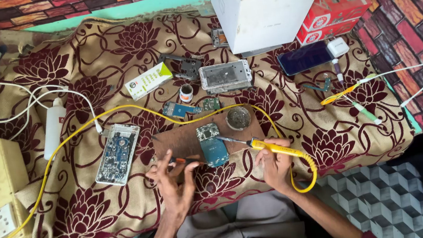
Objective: The person solders a small blue circuit board using a soldering iron and solder wire. They hold the board steady with a screwdriver while applying heat and solder to various points on the board.
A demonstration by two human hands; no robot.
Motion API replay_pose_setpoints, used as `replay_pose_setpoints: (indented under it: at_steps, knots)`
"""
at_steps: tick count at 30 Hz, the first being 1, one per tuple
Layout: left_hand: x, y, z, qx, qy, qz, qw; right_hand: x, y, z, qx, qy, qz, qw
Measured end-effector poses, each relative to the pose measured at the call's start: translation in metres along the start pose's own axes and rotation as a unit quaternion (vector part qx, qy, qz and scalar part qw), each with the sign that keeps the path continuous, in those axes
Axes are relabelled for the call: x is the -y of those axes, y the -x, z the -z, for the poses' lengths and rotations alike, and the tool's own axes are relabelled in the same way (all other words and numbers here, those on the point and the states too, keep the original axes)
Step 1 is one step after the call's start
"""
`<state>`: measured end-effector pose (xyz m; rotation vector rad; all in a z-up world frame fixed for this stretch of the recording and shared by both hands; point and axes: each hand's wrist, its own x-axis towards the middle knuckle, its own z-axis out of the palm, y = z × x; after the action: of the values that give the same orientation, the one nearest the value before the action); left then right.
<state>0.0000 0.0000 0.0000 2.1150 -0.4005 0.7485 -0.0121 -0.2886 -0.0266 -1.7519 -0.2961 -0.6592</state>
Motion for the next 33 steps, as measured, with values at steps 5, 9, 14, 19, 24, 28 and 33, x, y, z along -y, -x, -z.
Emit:
replay_pose_setpoints:
  at_steps: [5,9,14,19,24,28,33]
  knots:
    - [-0.026,-0.019,0.012,-0.016,0.127,0.035,0.991,0.013,-0.006,-0.002,-0.008,-0.009,-0.011,1.000]
    - [-0.029,-0.051,0.002,-0.086,0.410,0.236,0.877,0.020,-0.005,-0.005,-0.013,-0.033,-0.028,0.999]
    - [-0.031,-0.074,-0.007,-0.053,0.103,0.113,0.987,0.021,-0.010,-0.003,-0.022,-0.038,-0.024,0.999]
    - [-0.025,-0.076,-0.018,-0.032,-0.066,0.048,0.996,0.023,-0.007,-0.003,-0.014,-0.030,-0.010,0.999]
    - [-0.016,-0.066,-0.017,-0.026,-0.066,0.035,0.997,0.027,-0.010,-0.005,-0.031,-0.071,-0.036,0.996]
    - [-0.011,-0.046,-0.010,-0.016,0.007,0.048,0.999,0.028,-0.013,-0.009,-0.042,-0.107,-0.034,0.993]
    - [-0.001,-0.042,-0.013,-0.064,-0.033,0.037,0.997,0.022,-0.020,-0.022,-0.021,-0.107,0.011,0.994]
